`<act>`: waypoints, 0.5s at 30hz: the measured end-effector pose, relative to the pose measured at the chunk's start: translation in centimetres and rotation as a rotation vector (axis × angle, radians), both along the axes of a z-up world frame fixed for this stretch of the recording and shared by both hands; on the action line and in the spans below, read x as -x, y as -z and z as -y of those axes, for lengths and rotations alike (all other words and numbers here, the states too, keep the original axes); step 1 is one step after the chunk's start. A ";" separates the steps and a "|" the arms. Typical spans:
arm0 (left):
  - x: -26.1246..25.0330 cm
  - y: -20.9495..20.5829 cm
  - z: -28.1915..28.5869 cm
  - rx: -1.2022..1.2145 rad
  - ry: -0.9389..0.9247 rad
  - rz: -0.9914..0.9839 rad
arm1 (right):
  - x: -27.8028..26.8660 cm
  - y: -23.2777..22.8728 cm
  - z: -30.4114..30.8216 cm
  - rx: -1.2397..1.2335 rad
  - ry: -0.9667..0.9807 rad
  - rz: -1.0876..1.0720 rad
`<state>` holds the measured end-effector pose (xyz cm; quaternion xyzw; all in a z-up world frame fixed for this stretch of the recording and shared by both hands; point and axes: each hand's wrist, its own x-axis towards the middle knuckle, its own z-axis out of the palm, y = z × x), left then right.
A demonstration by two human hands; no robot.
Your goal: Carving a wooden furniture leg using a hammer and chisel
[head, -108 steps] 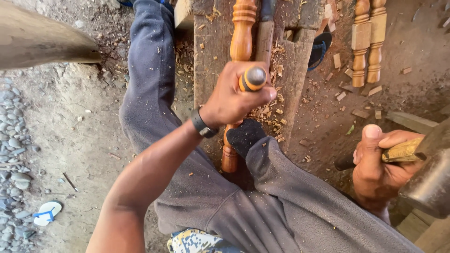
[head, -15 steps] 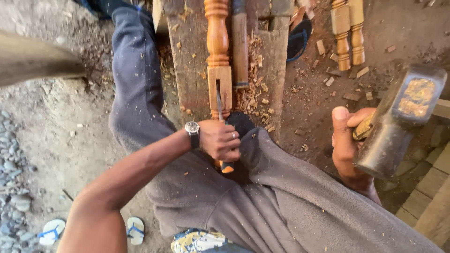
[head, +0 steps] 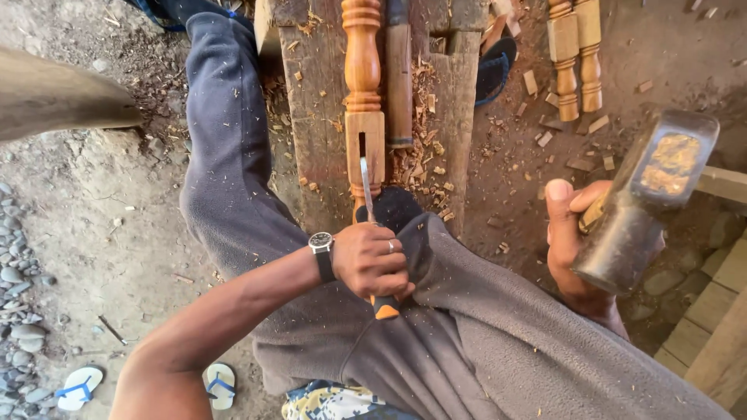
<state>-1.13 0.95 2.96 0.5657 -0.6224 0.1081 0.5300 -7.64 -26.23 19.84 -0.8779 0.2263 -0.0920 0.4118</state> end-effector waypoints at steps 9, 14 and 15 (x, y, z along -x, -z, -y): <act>-2.1 6.3 0.7 -0.089 0.179 0.176 | 0.6 2.0 2.1 0.441 -0.242 0.143; -3.4 6.6 0.3 -0.123 0.206 0.408 | 0.5 1.6 1.9 0.419 -0.224 0.148; -1.6 6.0 0.3 -0.123 0.209 0.397 | 1.1 1.7 1.8 0.415 -0.225 0.137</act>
